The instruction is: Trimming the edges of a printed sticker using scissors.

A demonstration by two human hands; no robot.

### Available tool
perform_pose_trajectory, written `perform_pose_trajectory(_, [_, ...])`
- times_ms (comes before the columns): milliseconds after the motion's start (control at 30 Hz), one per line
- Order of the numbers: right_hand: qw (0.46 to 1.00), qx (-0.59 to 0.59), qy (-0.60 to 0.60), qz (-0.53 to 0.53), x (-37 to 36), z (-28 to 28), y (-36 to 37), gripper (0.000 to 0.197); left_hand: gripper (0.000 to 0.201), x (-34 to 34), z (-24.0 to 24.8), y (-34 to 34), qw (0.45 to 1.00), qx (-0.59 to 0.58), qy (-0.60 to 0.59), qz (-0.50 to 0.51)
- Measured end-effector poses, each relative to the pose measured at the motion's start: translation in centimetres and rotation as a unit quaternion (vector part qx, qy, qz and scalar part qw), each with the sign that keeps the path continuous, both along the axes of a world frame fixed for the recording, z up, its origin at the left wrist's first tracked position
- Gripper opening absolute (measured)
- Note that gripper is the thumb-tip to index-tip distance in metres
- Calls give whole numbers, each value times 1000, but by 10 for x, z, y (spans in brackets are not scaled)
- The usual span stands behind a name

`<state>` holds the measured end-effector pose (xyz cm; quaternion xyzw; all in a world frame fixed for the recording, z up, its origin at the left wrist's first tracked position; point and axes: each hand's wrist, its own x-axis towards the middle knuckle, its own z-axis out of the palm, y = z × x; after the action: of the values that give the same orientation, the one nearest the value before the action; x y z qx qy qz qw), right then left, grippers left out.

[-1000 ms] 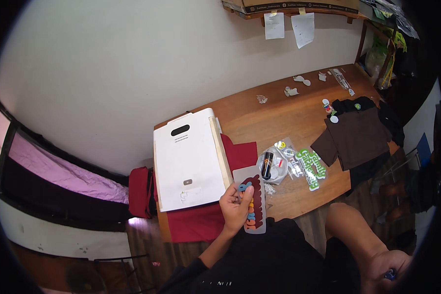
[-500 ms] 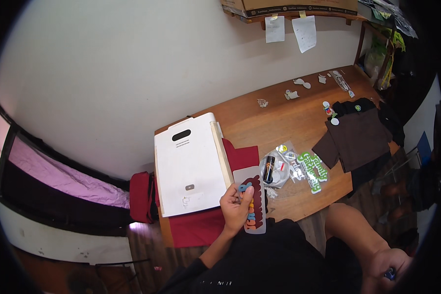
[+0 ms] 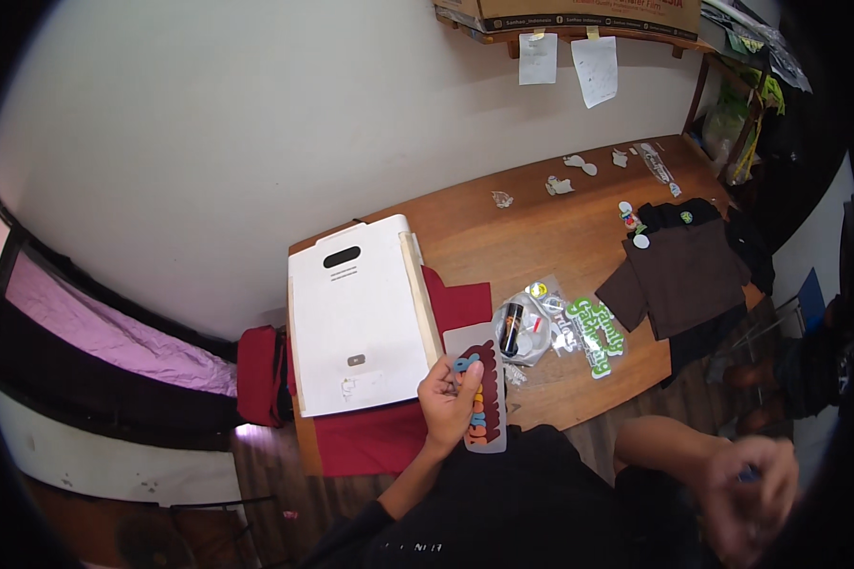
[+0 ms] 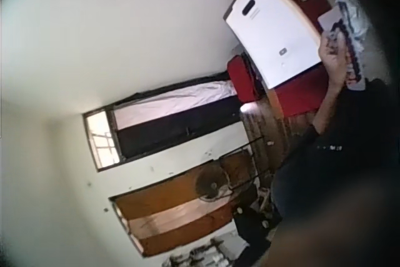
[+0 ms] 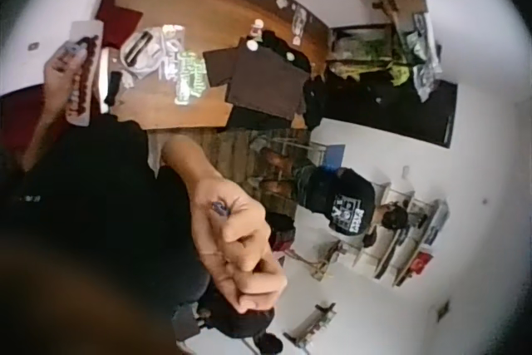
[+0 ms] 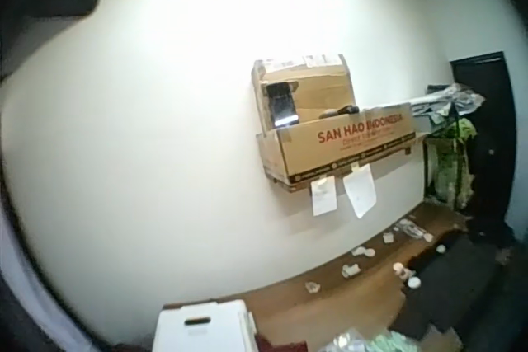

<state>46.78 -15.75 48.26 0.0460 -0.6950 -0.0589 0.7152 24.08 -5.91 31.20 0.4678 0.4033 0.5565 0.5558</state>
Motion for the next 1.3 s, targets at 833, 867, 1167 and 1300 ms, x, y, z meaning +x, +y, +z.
perform_pose_trajectory(833, [613, -707, 133, 327, -56, -182, 74, 46, 16, -6, -17, 8, 1000, -2, 9, -12])
perform_pose_trajectory(867, [570, -705, 165, 389, -55, -183, 74, 49, 15, -8, -18, 10, 1000, 14, 16, -11])
perform_pose_trajectory(1167, [517, -666, 235, 483, -56, -175, 83, 51, 14, -12, -14, 11, 1000, 1, -1, -1])
perform_pose_trajectory(1300, [494, -657, 264, 504, -58, -171, 84, 50, 14, -10, -12, 12, 1000, 5, -13, -7])
